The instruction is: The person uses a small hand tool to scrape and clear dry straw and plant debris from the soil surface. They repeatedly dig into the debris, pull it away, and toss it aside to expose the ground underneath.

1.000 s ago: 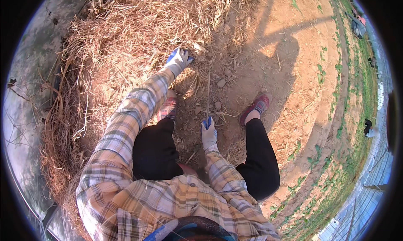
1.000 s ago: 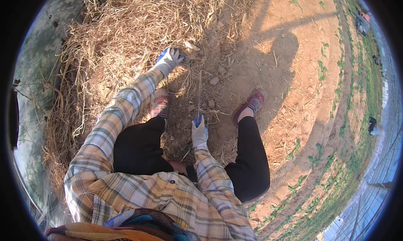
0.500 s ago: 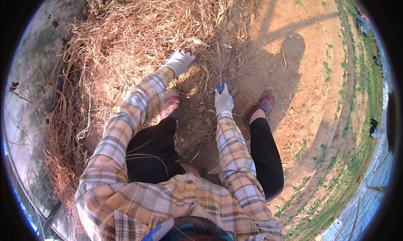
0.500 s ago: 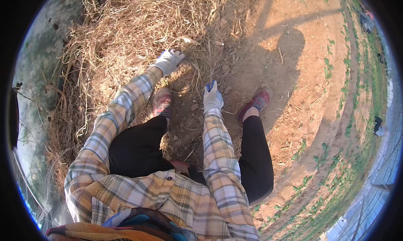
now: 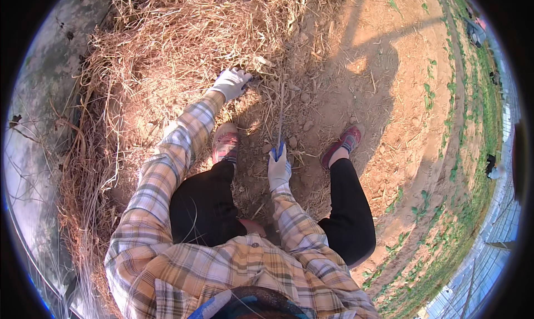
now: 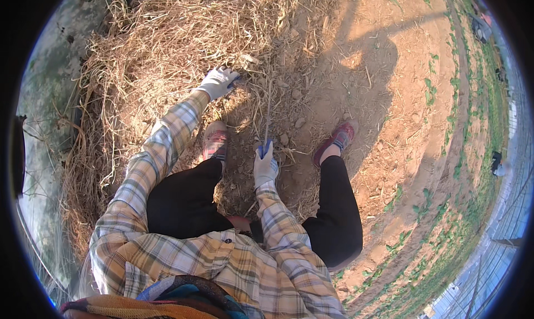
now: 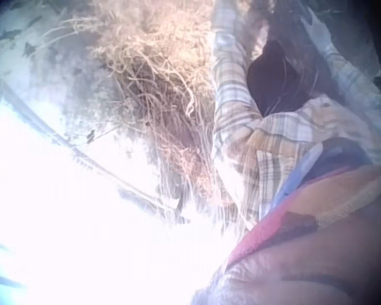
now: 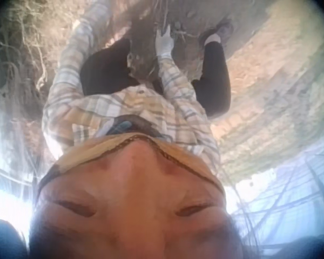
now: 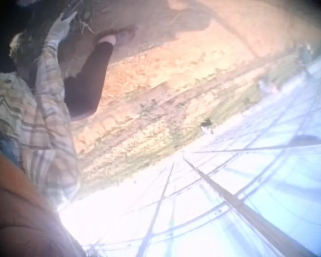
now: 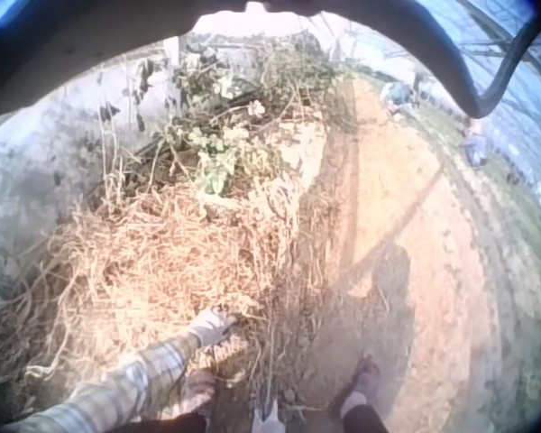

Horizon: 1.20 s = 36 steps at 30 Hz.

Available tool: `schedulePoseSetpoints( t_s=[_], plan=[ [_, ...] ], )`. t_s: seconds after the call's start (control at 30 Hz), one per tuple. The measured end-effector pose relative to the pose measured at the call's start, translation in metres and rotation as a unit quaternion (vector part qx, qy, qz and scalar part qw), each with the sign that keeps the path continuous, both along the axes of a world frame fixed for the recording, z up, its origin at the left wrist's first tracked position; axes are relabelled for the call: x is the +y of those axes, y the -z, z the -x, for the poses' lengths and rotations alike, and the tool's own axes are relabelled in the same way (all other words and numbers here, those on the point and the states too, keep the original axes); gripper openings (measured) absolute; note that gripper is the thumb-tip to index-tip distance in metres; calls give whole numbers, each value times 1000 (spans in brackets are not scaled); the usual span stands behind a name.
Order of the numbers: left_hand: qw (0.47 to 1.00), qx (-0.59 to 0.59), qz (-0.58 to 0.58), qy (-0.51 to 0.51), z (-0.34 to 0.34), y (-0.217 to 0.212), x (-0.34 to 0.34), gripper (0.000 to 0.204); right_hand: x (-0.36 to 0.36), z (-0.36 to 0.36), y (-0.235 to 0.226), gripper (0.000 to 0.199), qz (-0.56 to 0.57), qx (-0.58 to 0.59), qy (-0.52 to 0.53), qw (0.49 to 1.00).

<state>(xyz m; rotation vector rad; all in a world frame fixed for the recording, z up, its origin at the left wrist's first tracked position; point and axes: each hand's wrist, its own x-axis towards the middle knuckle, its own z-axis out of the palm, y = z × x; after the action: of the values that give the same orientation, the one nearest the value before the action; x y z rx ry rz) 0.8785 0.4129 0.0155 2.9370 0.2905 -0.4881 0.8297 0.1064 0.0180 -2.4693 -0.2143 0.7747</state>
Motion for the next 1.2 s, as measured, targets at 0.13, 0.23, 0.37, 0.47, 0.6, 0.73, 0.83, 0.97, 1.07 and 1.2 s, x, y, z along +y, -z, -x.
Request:
schedulePoseSetpoints(
  t_s=[0.13, 0.23, 0.37, 0.47, 0.6, 0.73, 0.83, 0.97, 1.07, 1.2],
  plan=[
    [999, 11, 24, -18, 3, -1, -1, 44, -12, 8, -9, 59, 17, 25, 0, 1000],
    [1000, 20, 19, -9, 3, -2, -3, 44, -28, 30, -1, 58, -38, 1, 16, 999],
    [1000, -8, 10, -12, 9, -2, 6, 45, -51, 70, -13, 55, 64, 86, -72, 992],
    [999, 21, -24, -31, 12, -8, -3, 46, -51, 59, -11, 52, 45, 94, -30, 994],
    [997, -67, 15, -41, 25, -30, -15, 50, -45, 43, 0, 48, -180, 9, 123, 976],
    [974, -228, -1, 15, 24, -40, -40, 54, -15, -20, -1, 47, -172, -26, 148, 974],
    [960, -207, 41, 184, 0, -26, -68, 61, 10, -71, 15, 50, -75, -85, 57, 992],
    [971, 48, -62, 225, -22, -2, -80, 85, 31, -91, 6, 53, 107, -56, -62, 991],
    [970, 163, -105, 144, -38, 16, -64, 90, 14, -69, 9, 58, 146, -43, -100, 983],
    [973, 100, -138, 157, -41, 29, -49, 57, -8, -38, 11, 60, 121, -12, -68, 990]
  ],
)
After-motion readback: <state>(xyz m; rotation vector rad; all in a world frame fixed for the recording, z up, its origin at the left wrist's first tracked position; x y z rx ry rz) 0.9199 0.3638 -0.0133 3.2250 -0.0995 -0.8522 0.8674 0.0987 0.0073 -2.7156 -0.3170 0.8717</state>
